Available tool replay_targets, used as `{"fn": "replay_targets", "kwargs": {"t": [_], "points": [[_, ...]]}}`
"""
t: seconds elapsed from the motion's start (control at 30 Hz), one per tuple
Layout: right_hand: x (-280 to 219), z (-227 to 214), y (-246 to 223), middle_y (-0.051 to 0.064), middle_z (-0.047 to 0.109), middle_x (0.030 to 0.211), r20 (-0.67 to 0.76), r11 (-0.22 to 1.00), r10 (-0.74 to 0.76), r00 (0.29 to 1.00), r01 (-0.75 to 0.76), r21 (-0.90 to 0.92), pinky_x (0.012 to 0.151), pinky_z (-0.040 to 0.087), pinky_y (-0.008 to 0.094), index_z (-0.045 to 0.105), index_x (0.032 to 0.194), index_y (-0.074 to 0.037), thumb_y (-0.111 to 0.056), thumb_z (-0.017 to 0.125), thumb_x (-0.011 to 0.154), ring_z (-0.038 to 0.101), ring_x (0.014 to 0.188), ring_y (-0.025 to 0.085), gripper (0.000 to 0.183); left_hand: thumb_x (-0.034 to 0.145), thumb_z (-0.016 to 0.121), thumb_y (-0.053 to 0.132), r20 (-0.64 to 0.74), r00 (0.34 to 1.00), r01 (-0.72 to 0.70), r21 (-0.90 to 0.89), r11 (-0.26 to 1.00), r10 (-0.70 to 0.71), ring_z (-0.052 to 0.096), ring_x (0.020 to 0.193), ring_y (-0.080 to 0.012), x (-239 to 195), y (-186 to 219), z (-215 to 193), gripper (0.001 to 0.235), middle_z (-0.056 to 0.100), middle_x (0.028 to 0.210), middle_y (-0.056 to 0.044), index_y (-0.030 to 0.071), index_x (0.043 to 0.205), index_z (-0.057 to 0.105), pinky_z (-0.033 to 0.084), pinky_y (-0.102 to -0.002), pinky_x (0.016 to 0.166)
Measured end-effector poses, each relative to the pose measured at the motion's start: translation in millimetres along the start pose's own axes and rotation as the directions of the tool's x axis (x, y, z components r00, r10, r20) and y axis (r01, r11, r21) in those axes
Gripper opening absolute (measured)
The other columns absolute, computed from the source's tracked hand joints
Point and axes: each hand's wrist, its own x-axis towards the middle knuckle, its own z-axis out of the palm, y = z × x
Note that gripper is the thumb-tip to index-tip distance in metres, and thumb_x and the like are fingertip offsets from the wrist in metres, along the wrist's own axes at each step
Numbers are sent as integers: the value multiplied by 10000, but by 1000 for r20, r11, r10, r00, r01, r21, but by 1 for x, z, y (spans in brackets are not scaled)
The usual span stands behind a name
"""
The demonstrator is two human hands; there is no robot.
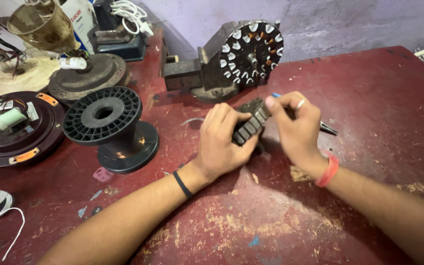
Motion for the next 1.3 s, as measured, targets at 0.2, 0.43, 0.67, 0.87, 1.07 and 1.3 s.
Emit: {"fn": "replay_targets", "kwargs": {"t": [0.2,0.43,0.67,0.87,1.07,1.3], "points": [[-13,-1,-2,148,671,1035,123,812,-562,818,574,-104,911,582,370,711,928,8,-14,793,915,706,1037,267,85,804,761,118,21,999,-26,6,1000,26,592,935,-348,2,0,-3,266,576,964,-134,42,1027,638,487,-438,845],[2,-3,-17,153,672,1013,170,795,-568,805,591,-136,851,570,361,709,908,7,-4,800,899,703,999,281,92,787,780,187,88,991,-104,19,994,102,592,926,-346,8,-6,-11,343,603,983,-133,34,1070,660,471,-441,831],[7,-8,-20,154,676,1006,208,790,-567,797,597,-135,818,562,360,699,891,4,-9,808,877,702,977,284,111,820,801,258,129,981,-149,32,988,144,610,911,-351,5,-20,-11,380,615,990,-145,30,1092,667,502,-438,825],[6,-8,-23,157,676,1007,194,805,-548,814,576,-144,808,553,372,701,891,-1,-13,811,872,693,966,288,112,831,792,280,141,978,-160,47,986,152,629,881,-353,3,-25,-11,384,619,970,-147,28,1090,664,529,-432,778],[8,-8,-20,151,677,1020,203,791,-569,796,598,-130,820,555,373,703,907,-5,-22,815,880,693,982,288,116,833,782,291,160,979,-138,76,988,124,626,850,-358,3,-25,-14,358,607,922,-151,27,1042,662,524,-431,748],[8,-11,-13,162,656,1050,197,807,-546,814,575,-137,874,541,383,700,937,-4,-53,795,882,664,1005,304,120,833,786,311,175,977,-132,45,990,122,635,849,-351,8,-27,-15,362,621,925,-145,31,1022,656,531,-421,748]]}}
